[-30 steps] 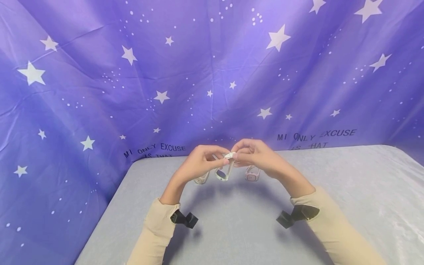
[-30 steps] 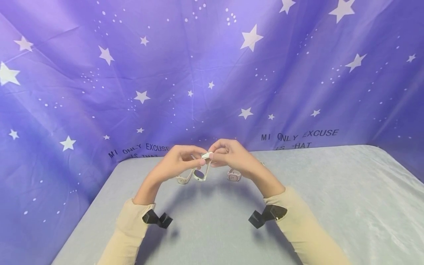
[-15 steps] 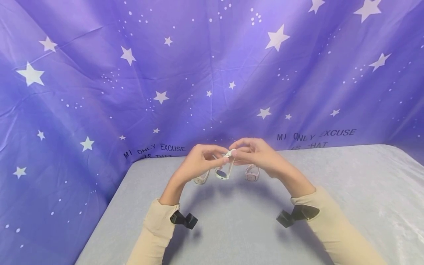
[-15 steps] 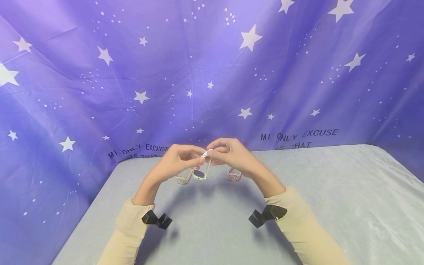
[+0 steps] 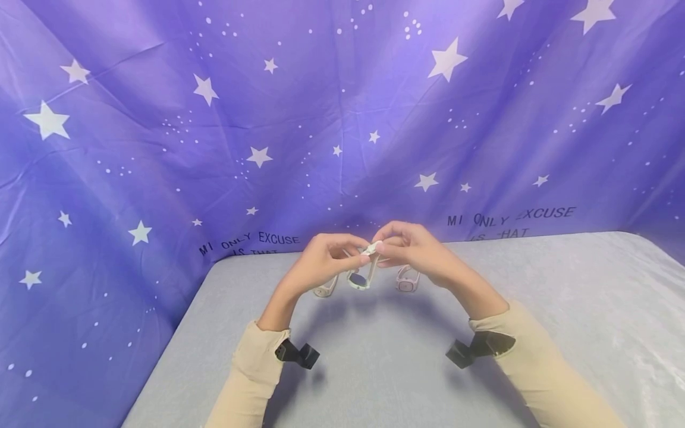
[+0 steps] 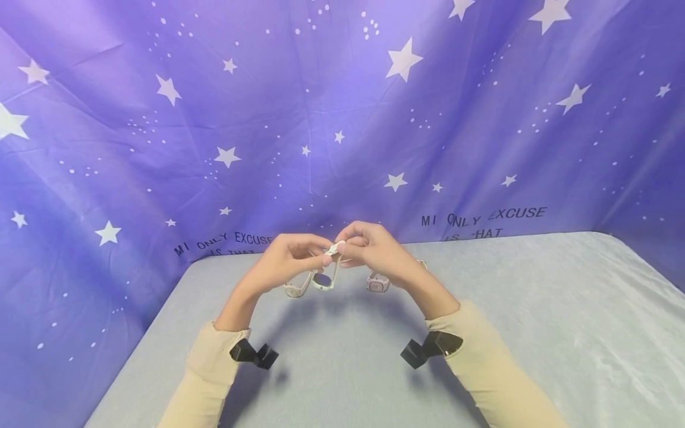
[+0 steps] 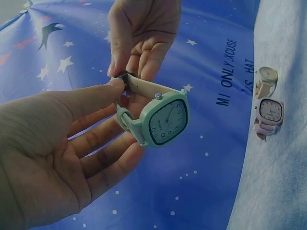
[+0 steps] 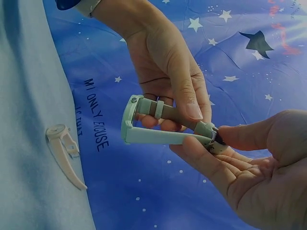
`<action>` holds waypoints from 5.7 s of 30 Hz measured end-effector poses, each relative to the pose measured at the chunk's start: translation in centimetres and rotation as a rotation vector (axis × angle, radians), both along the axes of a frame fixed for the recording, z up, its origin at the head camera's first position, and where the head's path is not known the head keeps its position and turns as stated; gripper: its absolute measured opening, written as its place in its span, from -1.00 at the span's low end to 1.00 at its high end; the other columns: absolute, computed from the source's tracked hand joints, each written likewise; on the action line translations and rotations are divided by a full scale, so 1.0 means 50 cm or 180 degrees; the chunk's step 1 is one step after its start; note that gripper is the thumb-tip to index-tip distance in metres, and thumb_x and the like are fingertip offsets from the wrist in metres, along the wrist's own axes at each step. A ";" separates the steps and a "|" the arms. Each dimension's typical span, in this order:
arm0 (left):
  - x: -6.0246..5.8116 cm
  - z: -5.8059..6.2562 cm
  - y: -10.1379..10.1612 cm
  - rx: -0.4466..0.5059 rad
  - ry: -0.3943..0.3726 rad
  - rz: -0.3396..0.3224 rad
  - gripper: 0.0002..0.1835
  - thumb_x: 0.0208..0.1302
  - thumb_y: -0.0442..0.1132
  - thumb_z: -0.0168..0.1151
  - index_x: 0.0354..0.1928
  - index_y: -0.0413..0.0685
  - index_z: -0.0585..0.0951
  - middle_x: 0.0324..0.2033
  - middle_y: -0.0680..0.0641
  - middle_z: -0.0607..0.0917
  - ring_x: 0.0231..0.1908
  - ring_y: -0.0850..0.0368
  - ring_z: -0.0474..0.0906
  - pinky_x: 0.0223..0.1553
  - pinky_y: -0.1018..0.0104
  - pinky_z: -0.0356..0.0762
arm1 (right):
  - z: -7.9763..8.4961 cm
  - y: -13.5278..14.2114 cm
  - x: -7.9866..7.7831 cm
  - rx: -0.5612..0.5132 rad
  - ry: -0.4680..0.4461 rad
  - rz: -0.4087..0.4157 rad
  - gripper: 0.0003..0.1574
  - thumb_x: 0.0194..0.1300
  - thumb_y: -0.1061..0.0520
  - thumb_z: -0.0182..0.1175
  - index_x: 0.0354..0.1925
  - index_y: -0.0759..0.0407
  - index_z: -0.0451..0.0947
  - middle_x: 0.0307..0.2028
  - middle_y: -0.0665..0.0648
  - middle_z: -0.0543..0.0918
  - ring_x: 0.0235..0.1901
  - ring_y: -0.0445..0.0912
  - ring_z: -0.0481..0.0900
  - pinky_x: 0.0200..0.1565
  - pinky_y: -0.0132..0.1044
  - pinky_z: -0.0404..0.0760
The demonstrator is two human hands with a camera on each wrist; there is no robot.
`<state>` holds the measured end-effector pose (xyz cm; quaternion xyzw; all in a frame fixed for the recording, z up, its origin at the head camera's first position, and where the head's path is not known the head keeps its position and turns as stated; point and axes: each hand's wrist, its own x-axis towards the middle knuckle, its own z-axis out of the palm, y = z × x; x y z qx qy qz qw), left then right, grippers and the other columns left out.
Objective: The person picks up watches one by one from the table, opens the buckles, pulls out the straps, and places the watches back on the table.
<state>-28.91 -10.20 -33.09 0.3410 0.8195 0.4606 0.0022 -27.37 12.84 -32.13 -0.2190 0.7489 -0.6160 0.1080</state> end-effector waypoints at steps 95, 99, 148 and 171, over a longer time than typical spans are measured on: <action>0.020 -0.009 0.057 0.0817 -0.1895 0.0219 -0.72 0.51 -0.34 -0.04 -0.40 -0.04 0.55 -0.38 0.08 0.54 -0.14 0.17 0.45 0.25 0.11 0.35 | -0.009 -0.033 0.019 0.0477 0.0799 -0.0527 -0.91 0.59 0.30 -0.11 -0.05 0.35 0.29 0.12 0.47 0.63 0.07 0.28 0.70 0.12 0.01 0.70; 0.023 -0.010 0.058 0.0778 -0.1875 0.0215 -0.71 0.54 -0.32 -0.08 -0.39 -0.08 0.54 -0.35 0.07 0.53 -0.09 0.17 0.45 0.25 0.12 0.34 | -0.010 -0.032 0.017 0.0458 0.0719 -0.0571 -0.89 0.59 0.30 -0.11 -0.05 0.36 0.32 0.11 0.47 0.61 0.07 0.29 0.70 0.10 -0.02 0.71; 0.019 -0.013 0.073 0.1276 -0.2268 0.0472 -0.63 0.56 -0.33 -0.07 -0.48 0.03 0.52 -0.43 0.10 0.49 0.03 0.10 0.36 0.35 0.00 0.11 | -0.021 -0.032 -0.004 0.0035 -0.0009 -0.0650 -0.71 0.61 0.27 -0.14 0.07 0.52 0.34 0.12 0.52 0.55 0.15 0.26 0.66 0.11 -0.28 0.69; 0.012 -0.016 0.046 0.0774 -0.0545 0.0073 -0.85 0.46 -0.36 0.17 -0.03 -0.27 0.58 -0.14 -0.30 0.74 -0.14 -0.26 0.73 -0.02 0.17 0.72 | 0.007 -0.017 0.020 0.0405 0.0595 -0.0891 -0.86 0.57 0.26 -0.01 -0.01 0.35 0.38 -0.07 0.40 0.72 -0.05 0.20 0.77 0.06 -0.05 0.74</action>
